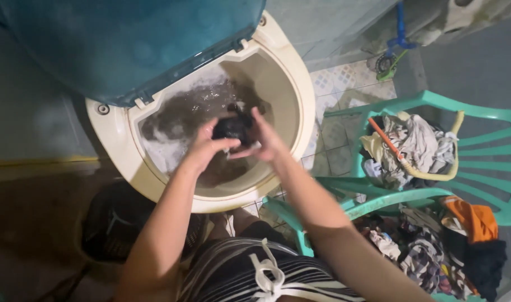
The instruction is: Washing and sorting clothes using a small top-load washing machine in a bathroom.
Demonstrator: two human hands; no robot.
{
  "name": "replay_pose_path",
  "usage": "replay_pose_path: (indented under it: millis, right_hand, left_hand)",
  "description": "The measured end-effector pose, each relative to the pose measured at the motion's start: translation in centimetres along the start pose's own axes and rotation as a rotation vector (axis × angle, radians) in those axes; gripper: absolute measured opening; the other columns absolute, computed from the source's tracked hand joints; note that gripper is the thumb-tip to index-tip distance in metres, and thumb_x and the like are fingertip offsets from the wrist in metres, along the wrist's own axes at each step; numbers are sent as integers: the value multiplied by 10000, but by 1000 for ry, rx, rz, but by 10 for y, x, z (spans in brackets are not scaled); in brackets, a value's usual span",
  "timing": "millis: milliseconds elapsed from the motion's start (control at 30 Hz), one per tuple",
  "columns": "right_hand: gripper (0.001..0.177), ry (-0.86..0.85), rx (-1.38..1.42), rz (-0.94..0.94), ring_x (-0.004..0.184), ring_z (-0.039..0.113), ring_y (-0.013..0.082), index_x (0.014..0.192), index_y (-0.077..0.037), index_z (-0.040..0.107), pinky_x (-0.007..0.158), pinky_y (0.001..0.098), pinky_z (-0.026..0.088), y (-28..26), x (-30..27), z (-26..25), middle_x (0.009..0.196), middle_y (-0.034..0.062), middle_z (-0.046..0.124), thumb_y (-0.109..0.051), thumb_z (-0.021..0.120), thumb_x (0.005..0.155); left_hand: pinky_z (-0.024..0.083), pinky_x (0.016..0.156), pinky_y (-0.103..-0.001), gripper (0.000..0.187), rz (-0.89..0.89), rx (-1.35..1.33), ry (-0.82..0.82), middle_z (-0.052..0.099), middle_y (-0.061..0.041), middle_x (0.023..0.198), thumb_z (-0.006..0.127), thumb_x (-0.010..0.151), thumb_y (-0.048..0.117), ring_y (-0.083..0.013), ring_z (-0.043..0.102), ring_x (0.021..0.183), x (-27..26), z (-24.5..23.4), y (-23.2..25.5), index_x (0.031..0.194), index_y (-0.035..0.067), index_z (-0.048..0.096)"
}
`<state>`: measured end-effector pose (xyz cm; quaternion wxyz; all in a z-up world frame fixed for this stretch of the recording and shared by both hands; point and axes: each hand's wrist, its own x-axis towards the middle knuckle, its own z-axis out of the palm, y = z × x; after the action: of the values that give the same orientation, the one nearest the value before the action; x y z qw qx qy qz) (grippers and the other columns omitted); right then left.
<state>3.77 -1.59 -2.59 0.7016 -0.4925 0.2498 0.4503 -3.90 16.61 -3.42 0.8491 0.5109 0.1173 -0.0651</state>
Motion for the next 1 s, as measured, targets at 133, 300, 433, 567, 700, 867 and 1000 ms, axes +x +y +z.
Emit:
replay_pose_path:
  millis: [133,300,433,567,700,867,1000]
  right_hand:
    - [511,-264,400,-72,856,714,241,1126,-87,677,737,442,591,49,49,-8,976,82,731,-572,617,975]
    - [263,-68,359,-405,740,700,192,990,-43,735,667,354,563,55,46,28,850,60,736,-304,725,959]
    - [179,227,-363,-1057,774,715,270,973,-36,744,705,364,574,51,27,53,893,106,734,-173,741,858]
    - [252,44,-1286,-1554,905,720,319,998,-99,710,732,400,584,30,-34,69,1058,109,724,-255,789,816]
    - [273,-188,-1589,-1643,949,709,321,1014,-121,710,701,428,574,33,-54,49,1126,106,710,-280,787,807]
    - [334,374,-1091,-1173,864,708,271,1067,-93,708,744,364,575,56,-27,-46,1022,113,706,-388,767,920]
    - [398,375,-216,-508,673,649,117,1070,-139,701,532,261,500,51,-97,-132,863,40,700,-501,693,904]
  left_hand:
    - [532,783,-312,513,-75,-18,-18,713,-58,1048,845,776,25,-159,664,900,-12,2,-10,1254,15,659]
    - [571,812,-336,362,-79,-301,322,735,-78,1052,819,857,127,-183,709,923,-1,-1,-18,1158,-23,684]
    - [586,745,-398,298,-183,-358,427,711,-119,1045,715,918,197,-227,703,879,51,-52,-77,1136,-5,693]
    - [631,729,-404,318,-455,-282,214,732,-120,1059,572,936,289,-228,737,887,79,-98,-117,1104,48,695]
    - [591,697,-379,294,-382,-10,170,729,-96,1032,618,921,276,-202,706,854,92,-96,-122,1090,57,716]
    - [515,681,-334,291,-185,353,135,681,-63,976,748,921,289,-164,626,812,77,-17,-93,1084,48,732]
    - [523,750,-293,341,-36,346,32,684,-40,972,821,897,295,-138,637,844,32,129,-27,1095,46,698]
